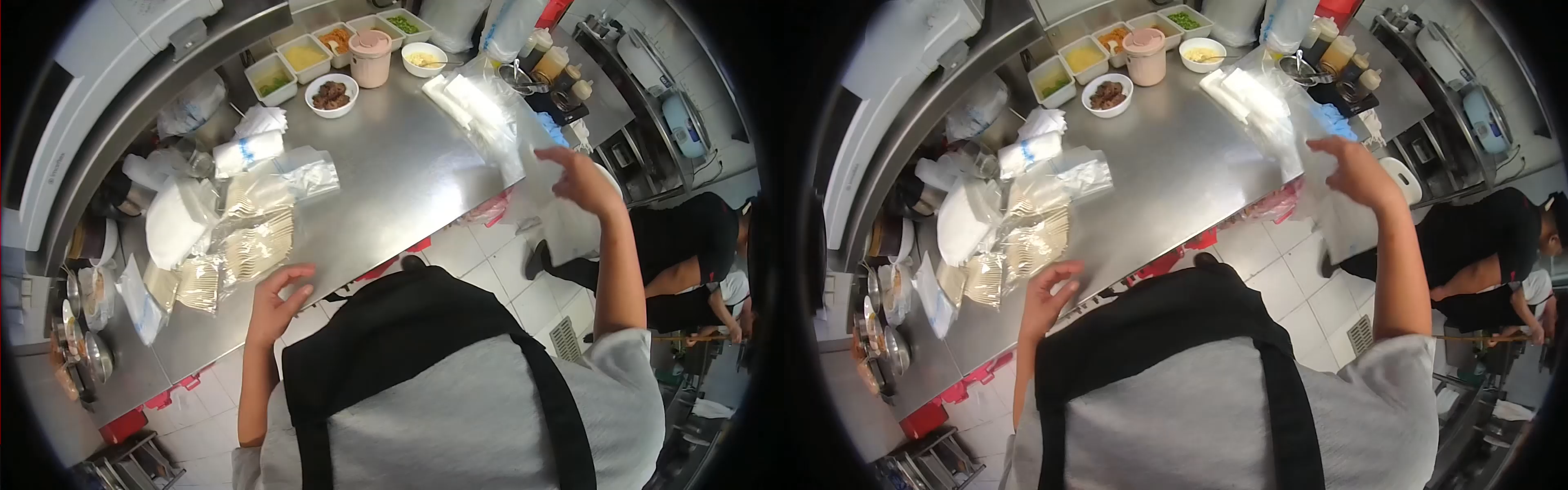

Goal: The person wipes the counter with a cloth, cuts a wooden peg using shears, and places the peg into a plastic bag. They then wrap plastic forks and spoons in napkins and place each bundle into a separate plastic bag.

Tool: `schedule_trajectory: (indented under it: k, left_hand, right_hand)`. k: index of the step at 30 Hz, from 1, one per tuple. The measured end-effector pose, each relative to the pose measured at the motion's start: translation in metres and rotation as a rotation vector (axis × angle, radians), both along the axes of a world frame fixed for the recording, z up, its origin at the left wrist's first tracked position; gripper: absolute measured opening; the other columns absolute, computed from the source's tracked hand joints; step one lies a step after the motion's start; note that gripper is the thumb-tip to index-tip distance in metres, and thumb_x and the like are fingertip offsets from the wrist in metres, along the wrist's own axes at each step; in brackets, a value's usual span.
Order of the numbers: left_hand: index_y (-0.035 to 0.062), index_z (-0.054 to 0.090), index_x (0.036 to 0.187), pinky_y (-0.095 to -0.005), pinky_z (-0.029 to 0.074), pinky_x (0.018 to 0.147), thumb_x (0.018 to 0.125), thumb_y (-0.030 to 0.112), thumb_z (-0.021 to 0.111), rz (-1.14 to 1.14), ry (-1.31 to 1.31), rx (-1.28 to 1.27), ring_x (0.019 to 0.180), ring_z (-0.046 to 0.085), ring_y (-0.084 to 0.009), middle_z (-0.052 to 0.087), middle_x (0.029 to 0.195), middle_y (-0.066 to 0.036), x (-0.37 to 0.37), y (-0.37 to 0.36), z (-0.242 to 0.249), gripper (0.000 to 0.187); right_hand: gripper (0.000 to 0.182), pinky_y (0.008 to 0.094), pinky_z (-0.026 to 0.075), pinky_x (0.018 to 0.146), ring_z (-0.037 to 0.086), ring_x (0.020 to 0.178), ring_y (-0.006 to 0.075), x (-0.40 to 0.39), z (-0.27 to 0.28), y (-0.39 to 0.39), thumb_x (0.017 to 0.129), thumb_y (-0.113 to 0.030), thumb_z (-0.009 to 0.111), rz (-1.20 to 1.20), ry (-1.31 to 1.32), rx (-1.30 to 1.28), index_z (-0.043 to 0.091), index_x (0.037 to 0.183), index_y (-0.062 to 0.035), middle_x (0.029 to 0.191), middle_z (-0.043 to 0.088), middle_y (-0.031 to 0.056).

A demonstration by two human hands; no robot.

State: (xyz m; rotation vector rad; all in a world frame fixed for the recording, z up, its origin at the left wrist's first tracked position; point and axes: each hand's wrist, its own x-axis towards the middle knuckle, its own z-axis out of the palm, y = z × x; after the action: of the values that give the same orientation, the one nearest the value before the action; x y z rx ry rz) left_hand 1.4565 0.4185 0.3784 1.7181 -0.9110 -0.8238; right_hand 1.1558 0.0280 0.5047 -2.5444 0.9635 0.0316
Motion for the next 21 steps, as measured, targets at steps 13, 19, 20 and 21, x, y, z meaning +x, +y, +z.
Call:
schedule_trajectory:
  k: [13, 19, 20, 21]
  left_hand:
    - [0.0053, 0.064, 0.105, -0.0332, 0.046, 0.090, 0.075, 0.000, 0.070, 0.272, -0.137, 0.036, 0.107, 0.059, -0.0210, 0.064, 0.115, -0.007, -0.035, -0.063, -0.014, 0.032]
    - [0.0059, 0.065, 0.104, -0.0316, 0.048, 0.085, 0.076, 0.002, 0.070, 0.471, -0.340, 0.023, 0.103, 0.061, -0.0253, 0.063, 0.114, -0.011, -0.073, -0.084, -0.009, 0.029]
    - [0.0054, 0.065, 0.103, -0.0313, 0.048, 0.082, 0.076, 0.002, 0.070, 0.546, -0.317, 0.052, 0.099, 0.061, -0.0243, 0.064, 0.111, -0.011, -0.084, -0.085, -0.006, 0.028]
    - [0.0050, 0.065, 0.103, -0.0310, 0.048, 0.080, 0.077, 0.003, 0.069, 0.618, -0.289, 0.078, 0.096, 0.062, -0.0233, 0.065, 0.108, -0.010, -0.096, -0.083, -0.003, 0.026]
  right_hand:
    - [0.055, 0.0282, 0.050, 0.070, 0.059, 0.071, 0.0159, 0.080, -0.058, -0.205, 0.065, 0.008, 0.063, 0.143, -0.195, 0.314, 0.058, 0.119, -0.0064, 0.105, 0.060, 0.0093]
    - [0.026, 0.0379, 0.047, 0.077, 0.058, 0.089, 0.0306, 0.115, -0.103, -0.182, 0.067, 0.000, 0.070, 0.148, -0.522, -0.472, 0.065, 0.092, -0.0086, 0.097, 0.057, 0.0119]
    - [0.024, 0.0350, 0.048, 0.071, 0.059, 0.082, 0.0277, 0.134, -0.106, -0.172, 0.069, 0.003, 0.068, 0.162, -0.589, -0.318, 0.065, 0.089, -0.0081, 0.093, 0.058, 0.0112]
    - [0.021, 0.0321, 0.048, 0.066, 0.060, 0.076, 0.0248, 0.149, -0.108, -0.158, 0.070, 0.005, 0.067, 0.172, -0.640, -0.163, 0.065, 0.087, -0.0075, 0.088, 0.058, 0.0106]
